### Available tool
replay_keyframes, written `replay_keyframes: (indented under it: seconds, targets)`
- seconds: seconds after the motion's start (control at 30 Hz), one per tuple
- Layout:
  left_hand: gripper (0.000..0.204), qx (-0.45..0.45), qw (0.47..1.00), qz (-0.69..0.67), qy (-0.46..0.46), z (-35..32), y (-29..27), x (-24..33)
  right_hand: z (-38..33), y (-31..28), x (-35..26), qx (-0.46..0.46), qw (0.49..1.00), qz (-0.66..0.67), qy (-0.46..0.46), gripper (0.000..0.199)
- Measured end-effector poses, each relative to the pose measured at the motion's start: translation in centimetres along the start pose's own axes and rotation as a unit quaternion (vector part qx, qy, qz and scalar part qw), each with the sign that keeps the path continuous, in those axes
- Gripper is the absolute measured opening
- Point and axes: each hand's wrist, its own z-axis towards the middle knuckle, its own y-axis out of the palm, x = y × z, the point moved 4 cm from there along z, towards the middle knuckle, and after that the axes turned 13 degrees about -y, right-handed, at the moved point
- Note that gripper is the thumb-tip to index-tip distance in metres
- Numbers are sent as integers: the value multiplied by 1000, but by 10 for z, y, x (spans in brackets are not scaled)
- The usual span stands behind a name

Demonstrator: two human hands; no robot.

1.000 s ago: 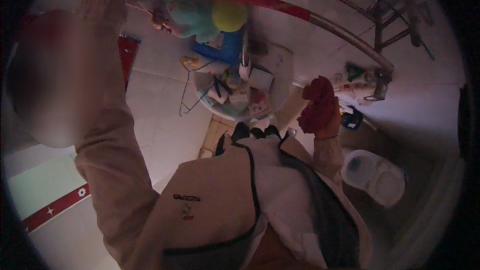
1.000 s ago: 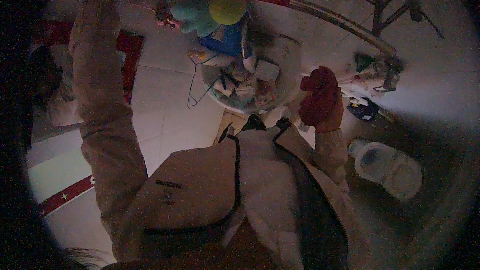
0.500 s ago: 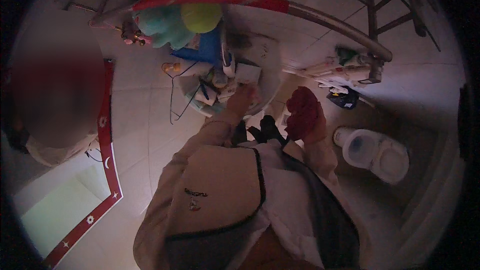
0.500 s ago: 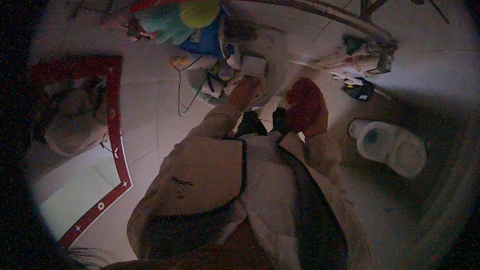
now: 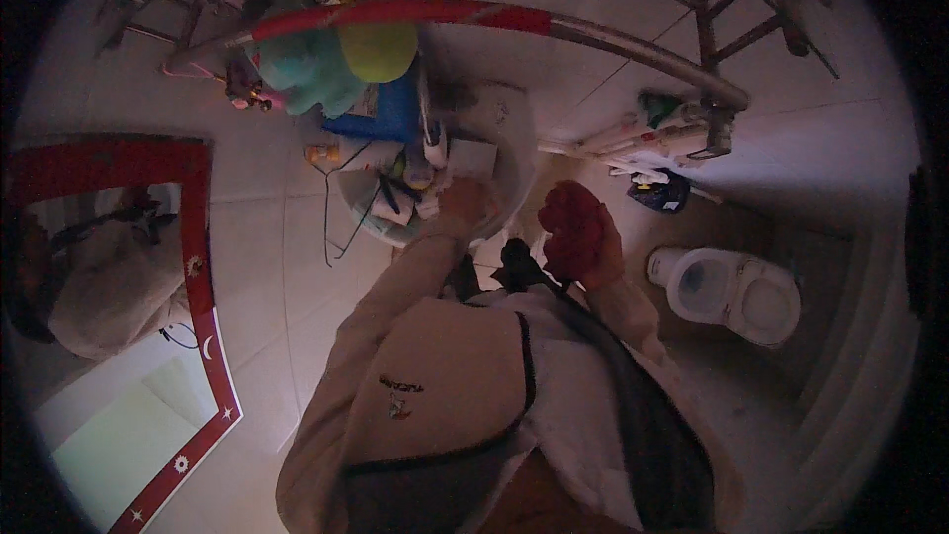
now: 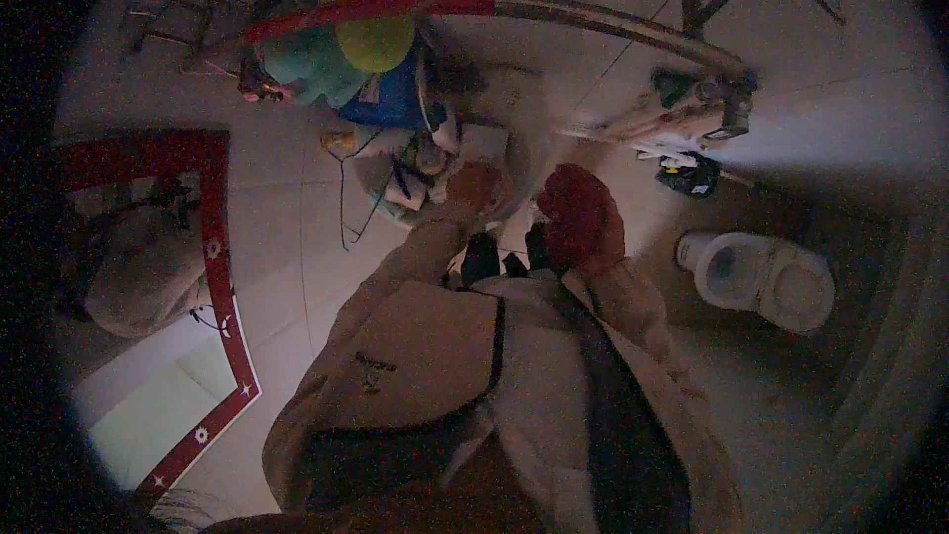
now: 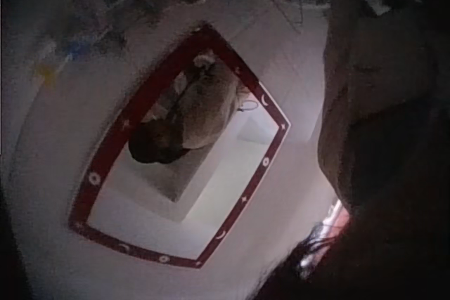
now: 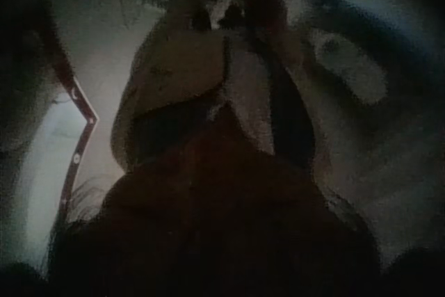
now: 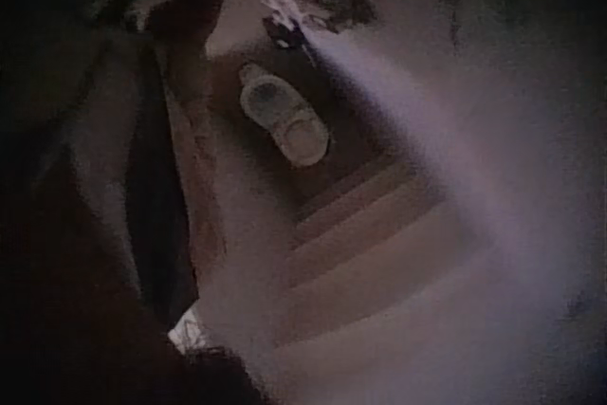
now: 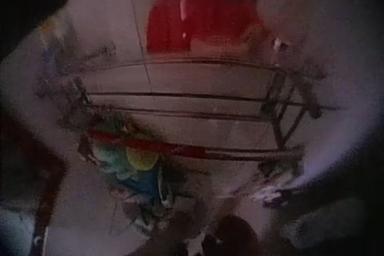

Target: The person repeatedly picks up small bottles, tubes, and containers from a bathroom sink area, wipes or rubs them with a red cloth, and places them back on a wall-mounted metal rack. The person handles items one at a time, including a yellow-capped bottle, a white tube, and a small white container, without a visible final arrangement.

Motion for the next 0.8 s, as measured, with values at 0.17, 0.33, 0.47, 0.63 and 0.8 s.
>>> replay_keyframes:
  seconds: [0.17, 0.33, 0.47, 0.63, 0.8]
  targets:
    - [33, -28, 866, -491, 93, -29, 13, -3, 27, 26, 12, -212, 977, -5, 38, 45]
    - [28, -80, 780, -613, 92, -96, -63, 38, 26, 76, 34, -239, 794, -530, -181, 38]
    - [25, -245, 748, -611, 84, -117, -81, 41, 27, 103, 29, -164, 873, -443, -120, 41]
    - [26, -3, 826, -552, 112, -118, -92, 49, 29, 101, 47, -43, 998, -34, 18, 38]
    - [39, 37, 776, -625, 80, -115, -85, 44, 23, 104, 25, -56, 913, -390, -109, 40]
